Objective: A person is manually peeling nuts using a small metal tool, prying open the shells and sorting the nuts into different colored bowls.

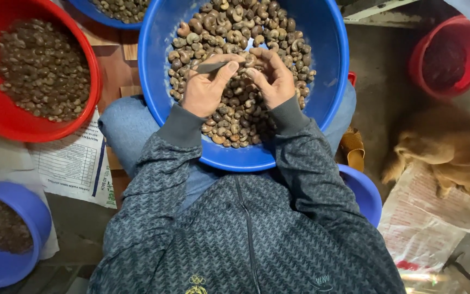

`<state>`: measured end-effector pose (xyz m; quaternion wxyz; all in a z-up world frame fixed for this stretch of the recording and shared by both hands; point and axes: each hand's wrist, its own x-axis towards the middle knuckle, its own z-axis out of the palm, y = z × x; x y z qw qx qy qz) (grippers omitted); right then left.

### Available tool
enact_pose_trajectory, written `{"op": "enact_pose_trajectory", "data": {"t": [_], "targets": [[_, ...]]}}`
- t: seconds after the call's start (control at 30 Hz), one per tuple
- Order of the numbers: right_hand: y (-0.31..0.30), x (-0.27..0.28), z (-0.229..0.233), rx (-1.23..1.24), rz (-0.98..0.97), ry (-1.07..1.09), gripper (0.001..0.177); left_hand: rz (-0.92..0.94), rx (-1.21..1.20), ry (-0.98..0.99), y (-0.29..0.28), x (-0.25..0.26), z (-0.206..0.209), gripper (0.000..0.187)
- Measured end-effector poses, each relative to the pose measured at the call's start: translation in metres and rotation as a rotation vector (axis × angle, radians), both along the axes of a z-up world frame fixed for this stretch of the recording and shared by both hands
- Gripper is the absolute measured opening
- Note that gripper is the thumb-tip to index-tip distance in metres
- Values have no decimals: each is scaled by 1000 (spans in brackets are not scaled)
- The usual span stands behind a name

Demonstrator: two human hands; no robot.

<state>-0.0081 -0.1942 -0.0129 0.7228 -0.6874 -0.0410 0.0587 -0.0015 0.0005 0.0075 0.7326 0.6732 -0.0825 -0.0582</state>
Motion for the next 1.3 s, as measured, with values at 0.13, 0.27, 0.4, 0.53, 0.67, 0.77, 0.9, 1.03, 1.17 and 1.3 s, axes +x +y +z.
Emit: {"op": "enact_pose_trajectory", "data": {"t": [0.13,0.27,0.4,0.53,0.67,0.77,0.9,1.03,1.17,1.3], "targets": [[-2,0,3,-48,1,-16,43,-25,8,-19,-1,-1,-5,21],[0,1,4,-3,24,-24,45,-41,-50,-51,-2,-1,-7,19],[0,0,11,-49,41,-17,45,-43,-34,-17,-1,-1,-7,22],[-1,0,4,-44,36,-29,45,-28,-31,-69,-3,-1,-5,18],[0,-1,4,4,52,-24,45,-41,-12,-74,-4,-1,-7,18],[1,-1,9,-50,54,-20,45,4,-46,-47,-3,0,-5,20],[1,-2,6,-72,64,-22,45,-26,-80,-71,-4,1,-13,21],[0,-3,-1,-82,56,-54,45,-29,19,-101,-3,1,-8,19],[0,-4,-3,-36,68,-34,47,10,-17,-51,-3,0,-14,21],[0,-2,-1,-21,65,-19,45,-23,1,-95,-5,-1,-8,17]]}}
